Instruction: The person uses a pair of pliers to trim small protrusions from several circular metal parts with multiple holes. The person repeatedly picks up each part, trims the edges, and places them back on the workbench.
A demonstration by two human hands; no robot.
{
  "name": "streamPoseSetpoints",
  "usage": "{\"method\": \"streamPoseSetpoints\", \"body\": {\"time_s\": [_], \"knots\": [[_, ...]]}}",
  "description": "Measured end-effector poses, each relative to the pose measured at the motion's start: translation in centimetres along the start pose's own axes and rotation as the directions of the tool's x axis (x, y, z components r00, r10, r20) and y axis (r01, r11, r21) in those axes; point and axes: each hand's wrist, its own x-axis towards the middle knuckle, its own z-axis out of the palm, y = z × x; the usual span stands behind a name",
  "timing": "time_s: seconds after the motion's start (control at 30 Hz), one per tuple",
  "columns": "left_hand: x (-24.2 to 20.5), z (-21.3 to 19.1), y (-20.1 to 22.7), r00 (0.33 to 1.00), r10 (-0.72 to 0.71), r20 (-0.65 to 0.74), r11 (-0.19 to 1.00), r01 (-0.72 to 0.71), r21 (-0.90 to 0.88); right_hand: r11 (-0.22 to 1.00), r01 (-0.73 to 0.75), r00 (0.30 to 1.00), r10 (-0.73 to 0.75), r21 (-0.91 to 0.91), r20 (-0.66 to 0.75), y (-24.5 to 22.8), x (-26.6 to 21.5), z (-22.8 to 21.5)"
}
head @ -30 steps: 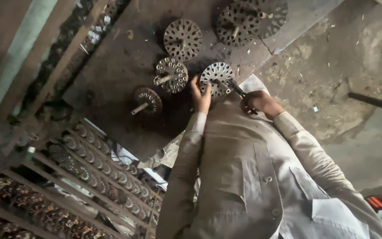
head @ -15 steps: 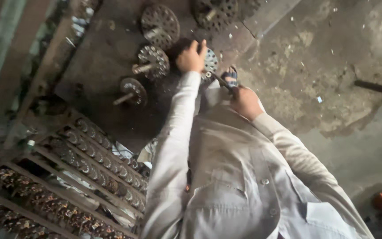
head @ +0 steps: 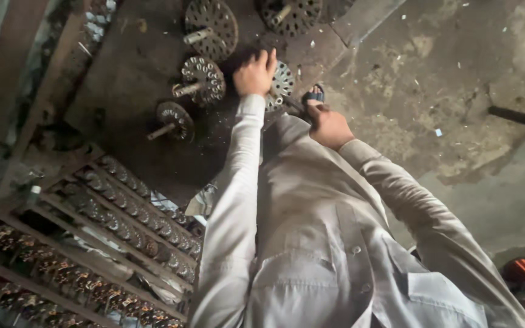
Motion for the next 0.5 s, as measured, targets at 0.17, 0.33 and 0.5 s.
{"method": "streamPoseSetpoints", "body": {"time_s": [0.17, 0.33, 0.5], "knots": [[0.5, -1.8, 0.4, 0.980, 0.066, -0.189, 0.992, -0.086, -0.096, 0.993, 0.073, 0.991, -0.062, 0.093, -0.119, 2.4, 0.4, 3.9], [-0.1, -2.8, -0.2, 0.986, 0.084, -0.147, 0.980, -0.108, -0.167, 0.968, 0.215, 0.959, -0.184, 0.130, -0.215, 4.7, 0.7, 7.8], [-0.4, -1.7, -1.2, 0.981, 0.070, -0.182, 0.956, -0.118, -0.268, 0.944, 0.314, 0.934, -0.288, 0.104, -0.211, 5.0, 1.4, 6.1]]}}
